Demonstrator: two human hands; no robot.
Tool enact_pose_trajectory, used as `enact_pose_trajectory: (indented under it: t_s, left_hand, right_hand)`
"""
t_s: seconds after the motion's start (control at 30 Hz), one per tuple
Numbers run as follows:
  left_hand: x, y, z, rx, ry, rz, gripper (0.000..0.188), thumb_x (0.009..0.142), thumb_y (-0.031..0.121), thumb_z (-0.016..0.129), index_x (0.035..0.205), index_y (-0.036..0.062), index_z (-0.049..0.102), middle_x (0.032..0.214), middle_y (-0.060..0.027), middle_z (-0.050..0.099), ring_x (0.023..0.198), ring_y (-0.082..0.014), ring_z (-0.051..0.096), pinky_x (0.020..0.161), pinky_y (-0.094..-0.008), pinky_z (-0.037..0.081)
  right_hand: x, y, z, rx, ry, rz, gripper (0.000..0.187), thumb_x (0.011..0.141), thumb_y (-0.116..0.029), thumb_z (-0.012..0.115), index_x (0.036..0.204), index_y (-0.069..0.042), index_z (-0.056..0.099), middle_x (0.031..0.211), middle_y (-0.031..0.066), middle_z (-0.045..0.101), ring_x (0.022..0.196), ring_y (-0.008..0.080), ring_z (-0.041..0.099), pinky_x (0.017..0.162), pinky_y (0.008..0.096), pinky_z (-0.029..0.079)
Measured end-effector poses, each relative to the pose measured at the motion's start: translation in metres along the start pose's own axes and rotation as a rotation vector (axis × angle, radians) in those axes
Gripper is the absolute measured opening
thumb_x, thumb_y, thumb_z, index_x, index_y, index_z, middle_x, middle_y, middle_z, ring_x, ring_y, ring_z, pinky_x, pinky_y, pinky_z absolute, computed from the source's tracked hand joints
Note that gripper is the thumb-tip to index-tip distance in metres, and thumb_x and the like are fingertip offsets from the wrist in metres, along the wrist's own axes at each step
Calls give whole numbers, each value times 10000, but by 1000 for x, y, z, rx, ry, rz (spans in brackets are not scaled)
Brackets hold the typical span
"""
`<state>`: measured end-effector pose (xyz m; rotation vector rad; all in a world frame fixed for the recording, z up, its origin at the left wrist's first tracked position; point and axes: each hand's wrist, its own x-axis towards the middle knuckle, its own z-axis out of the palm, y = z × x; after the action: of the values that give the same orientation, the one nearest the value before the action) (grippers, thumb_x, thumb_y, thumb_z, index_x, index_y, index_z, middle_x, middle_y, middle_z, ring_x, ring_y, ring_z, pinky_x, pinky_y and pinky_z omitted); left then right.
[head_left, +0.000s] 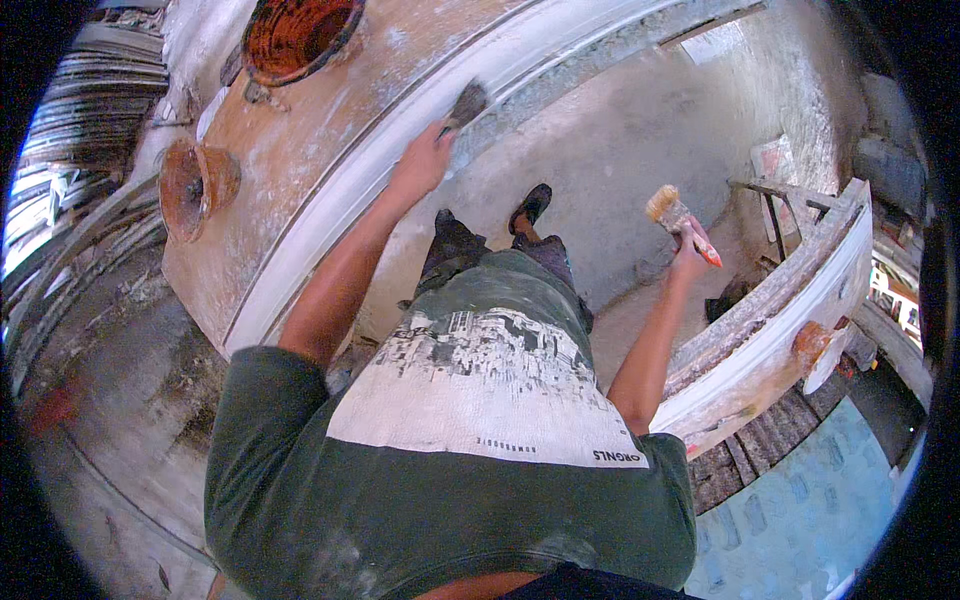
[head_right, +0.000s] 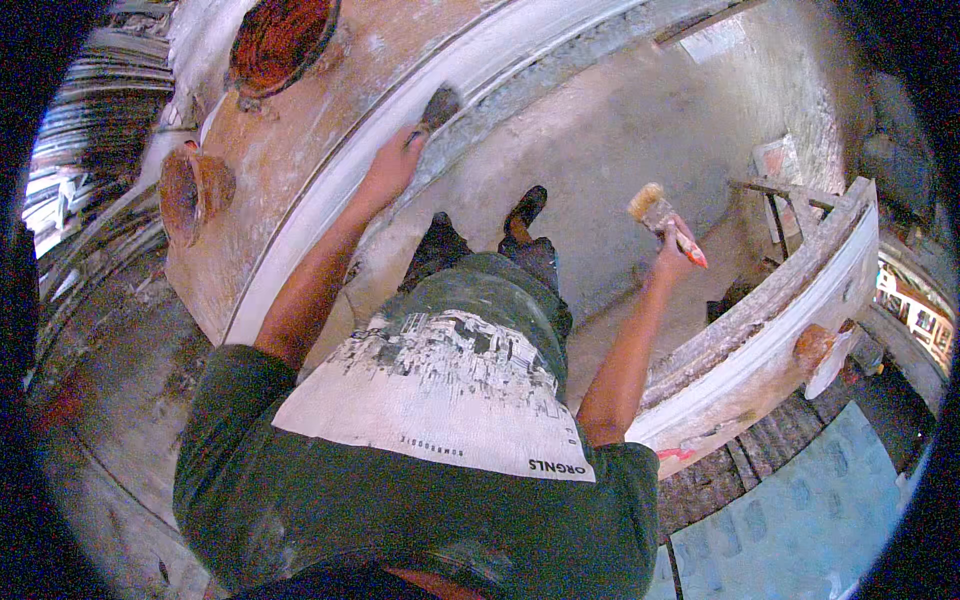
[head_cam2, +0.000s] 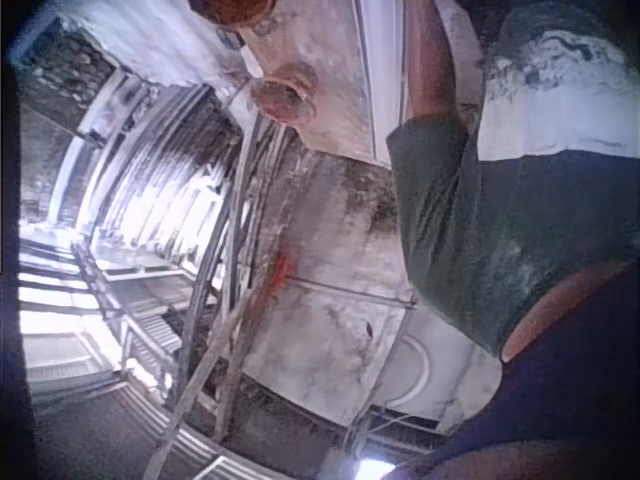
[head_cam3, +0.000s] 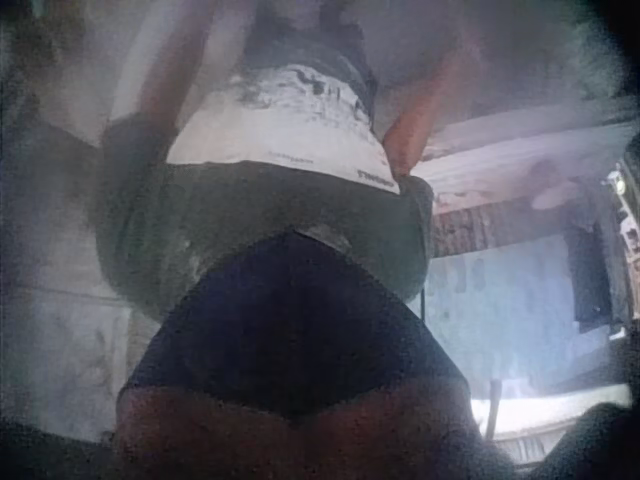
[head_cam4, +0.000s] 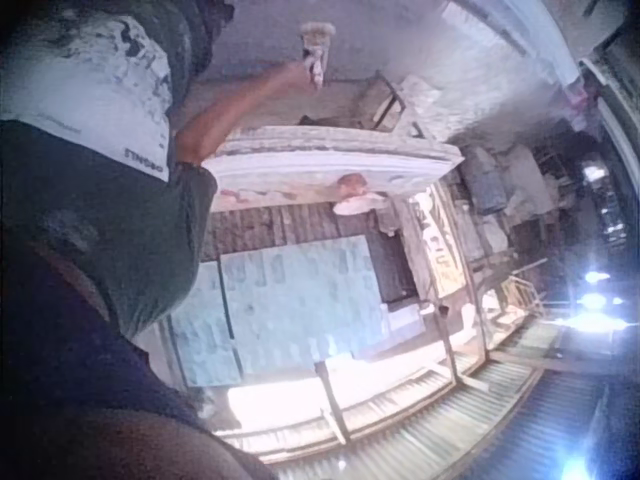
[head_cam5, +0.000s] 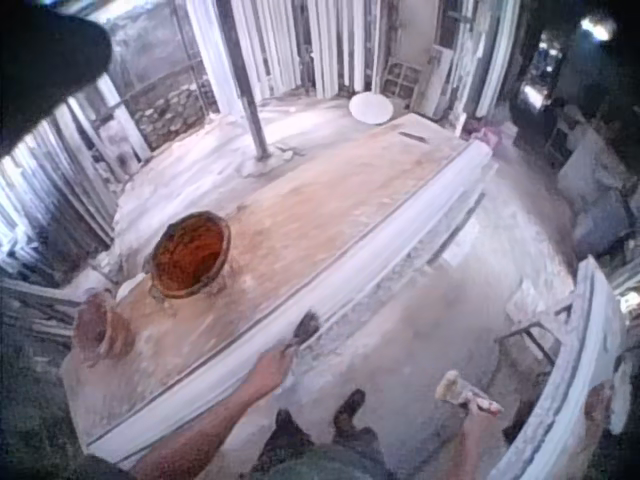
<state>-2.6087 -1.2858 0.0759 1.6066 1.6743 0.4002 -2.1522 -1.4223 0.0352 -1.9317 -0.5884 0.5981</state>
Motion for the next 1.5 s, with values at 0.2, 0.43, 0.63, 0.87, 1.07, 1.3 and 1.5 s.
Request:
enact_pose_trajectory:
  t_s: [0.2, 0.43, 0.63, 0.87, 1.07, 1.3, 1.5]
  left_hand:
    - [139, 134, 51, -142, -133, -59, 404, 928, 320, 482, 1197, 34, 575, 1106, -265, 615, 1044, -408, 585, 908, -438, 447]
    - [34, 37, -17, 450, -55, 158, 445, 892, 438, 556, 1189, 110, 601, 1125, -165, 627, 1009, -342, 610, 854, -412, 482]
    - [-60, -11, -73, 390, -184, 106, 329, 904, 299, 585, 1195, 143, 587, 1085, -138, 632, 982, -316, 622, 823, -386, 500]
    - [123, 112, 3, 420, -145, 365, 333, 894, 385, 540, 1100, 139, 629, 982, -171, 657, 911, -377, 625, 762, -478, 500]
    - [173, 155, 15, 478, -233, 450, 348, 893, 368, 534, 1106, 107, 617, 979, -166, 659, 910, -376, 622, 776, -469, 500]
    - [59, 66, -38, 279, -309, 230, 306, 894, 294, 568, 1161, 148, 597, 1036, -135, 640, 936, -348, 617, 772, -438, 503]
    - [147, 113, 3, 280, -242, 471, 262, 886, 267, 554, 1103, 133, 614, 984, -135, 652, 871, -359, 632, 737, -461, 507]
  right_hand:
    - [49, -17, -18, -73, 15, -10, 218, 865, -121, 648, 1070, -58, 682, 947, 33, 685, 760, 104, 634, 546, 209, 421]
    - [84, -1, -23, 59, -63, -160, 217, 852, -112, 667, 1041, -9, 679, 953, 44, 690, 760, 108, 633, 556, 222, 423]
    - [62, 18, -25, 142, 19, 109, 230, 856, -104, 660, 1064, -6, 667, 952, 57, 689, 765, 120, 633, 561, 224, 430]
    - [71, -5, -4, 24, -52, 145, 246, 867, -142, 649, 1086, -28, 661, 982, 47, 683, 821, 125, 652, 585, 219, 431]
    - [102, -62, 21, -98, -143, 30, 243, 884, -189, 633, 1089, -64, 669, 993, 15, 678, 841, 97, 642, 600, 216, 422]
    - [104, -116, 64, -104, -172, -41, 166, 836, -72, 669, 984, 0, 684, 933, 74, 687, 848, 135, 642, 796, 274, 512]
    - [102, -126, 79, -82, -191, -37, 165, 825, -59, 672, 977, 5, 682, 918, 69, 685, 827, 133, 639, 788, 271, 512]
